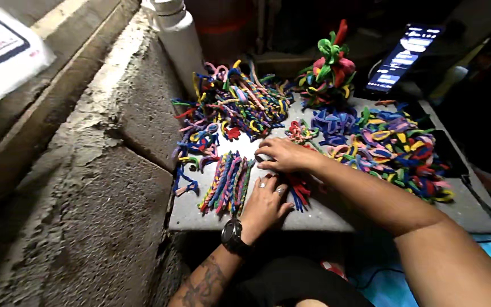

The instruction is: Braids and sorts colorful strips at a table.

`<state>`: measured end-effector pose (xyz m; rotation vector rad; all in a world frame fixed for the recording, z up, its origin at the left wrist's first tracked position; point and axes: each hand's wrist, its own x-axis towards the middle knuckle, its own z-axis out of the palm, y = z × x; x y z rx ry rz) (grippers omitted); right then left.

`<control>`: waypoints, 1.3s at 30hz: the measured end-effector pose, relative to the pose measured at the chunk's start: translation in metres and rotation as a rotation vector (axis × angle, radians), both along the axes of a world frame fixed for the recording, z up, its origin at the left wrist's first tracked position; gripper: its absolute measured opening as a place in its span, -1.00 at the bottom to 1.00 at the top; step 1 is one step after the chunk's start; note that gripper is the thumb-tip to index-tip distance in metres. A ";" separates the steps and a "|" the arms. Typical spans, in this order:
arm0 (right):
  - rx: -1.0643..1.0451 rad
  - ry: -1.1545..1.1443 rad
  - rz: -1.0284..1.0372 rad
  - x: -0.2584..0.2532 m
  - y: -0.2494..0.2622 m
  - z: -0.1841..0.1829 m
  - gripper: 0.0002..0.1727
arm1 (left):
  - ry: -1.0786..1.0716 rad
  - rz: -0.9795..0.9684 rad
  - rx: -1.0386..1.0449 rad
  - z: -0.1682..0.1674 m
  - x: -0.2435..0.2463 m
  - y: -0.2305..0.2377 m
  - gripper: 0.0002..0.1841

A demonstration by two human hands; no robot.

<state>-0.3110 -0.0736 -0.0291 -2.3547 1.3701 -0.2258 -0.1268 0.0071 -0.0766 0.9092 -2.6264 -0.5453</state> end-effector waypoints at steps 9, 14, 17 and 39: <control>-0.195 -0.041 -0.192 -0.010 -0.020 0.032 -0.64 | -0.008 -0.026 0.030 -0.001 -0.001 0.003 -0.43; -0.212 0.000 -0.587 0.007 -0.086 0.049 -0.59 | 0.007 -0.030 0.044 -0.003 0.000 0.004 -0.47; -0.082 0.088 -0.631 0.014 -0.099 0.048 -0.63 | 0.070 -0.023 0.026 -0.007 0.003 0.004 -0.52; -0.415 -0.783 -0.399 -0.024 0.164 0.012 -0.75 | 0.853 0.281 0.573 0.059 0.045 -0.001 -0.87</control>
